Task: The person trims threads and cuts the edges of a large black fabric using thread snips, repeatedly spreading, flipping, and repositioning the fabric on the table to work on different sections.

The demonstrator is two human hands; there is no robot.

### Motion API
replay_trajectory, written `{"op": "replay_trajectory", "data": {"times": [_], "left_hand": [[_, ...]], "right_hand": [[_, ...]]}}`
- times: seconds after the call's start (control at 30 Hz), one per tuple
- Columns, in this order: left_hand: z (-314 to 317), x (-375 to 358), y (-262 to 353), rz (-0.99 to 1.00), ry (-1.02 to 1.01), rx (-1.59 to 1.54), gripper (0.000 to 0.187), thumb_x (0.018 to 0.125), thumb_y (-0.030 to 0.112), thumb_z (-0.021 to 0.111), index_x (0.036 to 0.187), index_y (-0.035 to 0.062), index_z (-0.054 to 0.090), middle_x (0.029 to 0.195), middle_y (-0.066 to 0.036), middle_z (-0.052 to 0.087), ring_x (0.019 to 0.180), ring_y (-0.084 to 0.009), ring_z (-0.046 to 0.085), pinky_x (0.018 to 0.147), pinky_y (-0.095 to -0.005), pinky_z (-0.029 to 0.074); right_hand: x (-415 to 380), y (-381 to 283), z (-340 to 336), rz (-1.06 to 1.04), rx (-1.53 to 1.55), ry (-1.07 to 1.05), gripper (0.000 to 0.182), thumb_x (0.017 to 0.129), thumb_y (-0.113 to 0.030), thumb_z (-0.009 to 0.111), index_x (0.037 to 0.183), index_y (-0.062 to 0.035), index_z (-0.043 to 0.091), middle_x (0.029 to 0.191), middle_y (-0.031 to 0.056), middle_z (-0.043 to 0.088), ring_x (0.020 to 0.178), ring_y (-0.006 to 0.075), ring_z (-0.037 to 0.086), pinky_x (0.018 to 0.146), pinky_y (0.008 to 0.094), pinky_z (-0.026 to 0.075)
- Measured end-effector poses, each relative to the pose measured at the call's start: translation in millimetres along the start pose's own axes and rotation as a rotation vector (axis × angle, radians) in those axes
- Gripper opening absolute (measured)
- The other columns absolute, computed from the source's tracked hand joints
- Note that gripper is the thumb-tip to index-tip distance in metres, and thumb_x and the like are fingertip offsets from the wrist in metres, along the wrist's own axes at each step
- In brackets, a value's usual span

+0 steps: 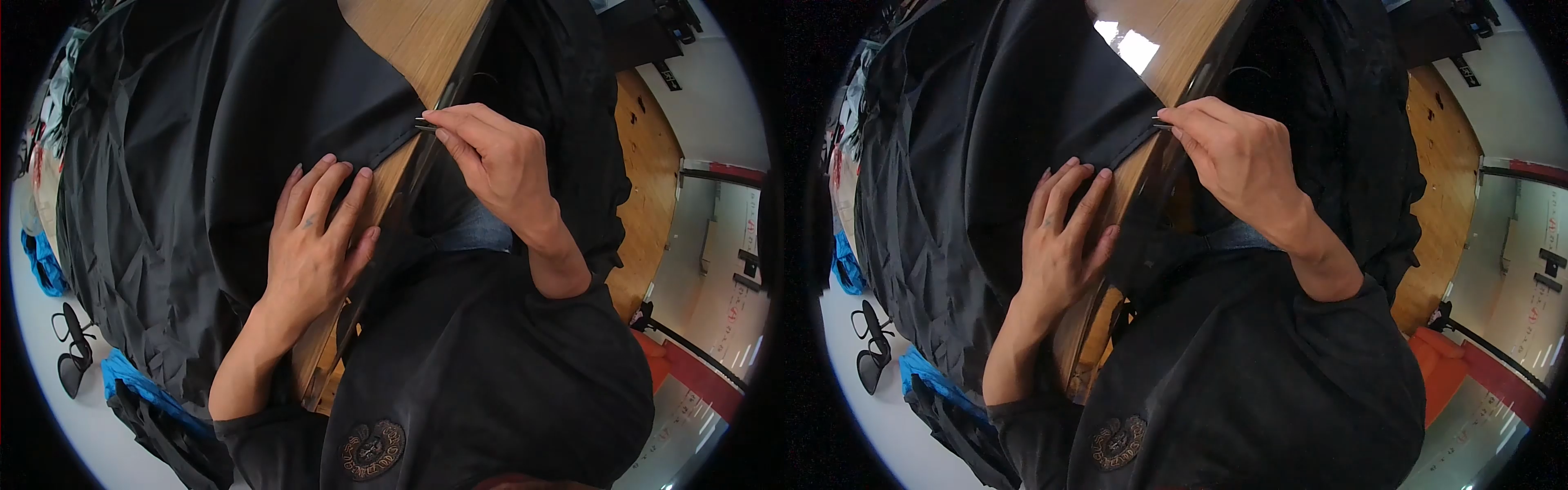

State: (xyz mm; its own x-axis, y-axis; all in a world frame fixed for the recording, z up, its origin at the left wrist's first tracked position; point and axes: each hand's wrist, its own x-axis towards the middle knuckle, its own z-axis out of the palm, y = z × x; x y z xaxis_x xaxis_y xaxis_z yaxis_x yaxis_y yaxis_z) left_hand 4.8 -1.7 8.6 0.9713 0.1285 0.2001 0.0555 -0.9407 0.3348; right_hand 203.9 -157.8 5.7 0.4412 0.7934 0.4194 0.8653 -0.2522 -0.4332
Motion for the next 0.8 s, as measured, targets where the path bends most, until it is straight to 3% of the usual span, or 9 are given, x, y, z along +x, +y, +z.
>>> {"op": "replay_trajectory", "data": {"times": [0.13,0.5,0.7,0.8], "left_hand": [[-0.1,-0.7,-1.0,-0.01,-0.047,-0.003,0.059,0.086,0.02,0.07,0.143,0.0132,0.055,0.14,-0.017,0.05,0.136,-0.0363,0.047,0.116,-0.0547,0.036],[0.7,-0.4,-1.3,-0.004,-0.039,0.004,0.059,0.085,0.02,0.071,0.142,0.0128,0.055,0.139,-0.017,0.05,0.135,-0.0363,0.047,0.115,-0.0544,0.037],[0.9,-0.6,-1.2,-0.006,-0.04,0.003,0.059,0.085,0.019,0.071,0.142,0.0126,0.056,0.138,-0.017,0.051,0.135,-0.0366,0.047,0.115,-0.0542,0.037],[1.5,-0.5,-1.3,-0.006,-0.038,0.008,0.058,0.085,0.02,0.071,0.141,0.0125,0.056,0.139,-0.016,0.051,0.135,-0.0367,0.047,0.115,-0.0539,0.037]], "right_hand": [[0.4,-1.8,0.1,0.023,0.003,0.008,0.017,0.089,-0.007,0.071,0.105,-0.0053,0.075,0.095,0.0075,0.074,0.078,0.023,0.072,0.065,0.0287,0.056],[6.0,-1.7,5.3,-0.015,-0.094,0.036,0.017,0.089,-0.009,0.071,0.106,-0.008,0.076,0.087,0.0041,0.071,0.069,0.0214,0.069,0.058,0.0295,0.053],[6.0,-1.2,9.7,-0.077,-0.132,0.022,0.019,0.092,-0.011,0.07,0.109,-0.0073,0.075,0.099,0.0055,0.069,0.073,0.0203,0.072,0.058,0.027,0.056],[3.5,0.0,16.6,-0.085,-0.163,0.072,0.018,0.086,-0.009,0.074,0.104,-0.009,0.076,0.098,0.0027,0.068,0.067,0.0191,0.068,0.055,0.0285,0.053]]}}
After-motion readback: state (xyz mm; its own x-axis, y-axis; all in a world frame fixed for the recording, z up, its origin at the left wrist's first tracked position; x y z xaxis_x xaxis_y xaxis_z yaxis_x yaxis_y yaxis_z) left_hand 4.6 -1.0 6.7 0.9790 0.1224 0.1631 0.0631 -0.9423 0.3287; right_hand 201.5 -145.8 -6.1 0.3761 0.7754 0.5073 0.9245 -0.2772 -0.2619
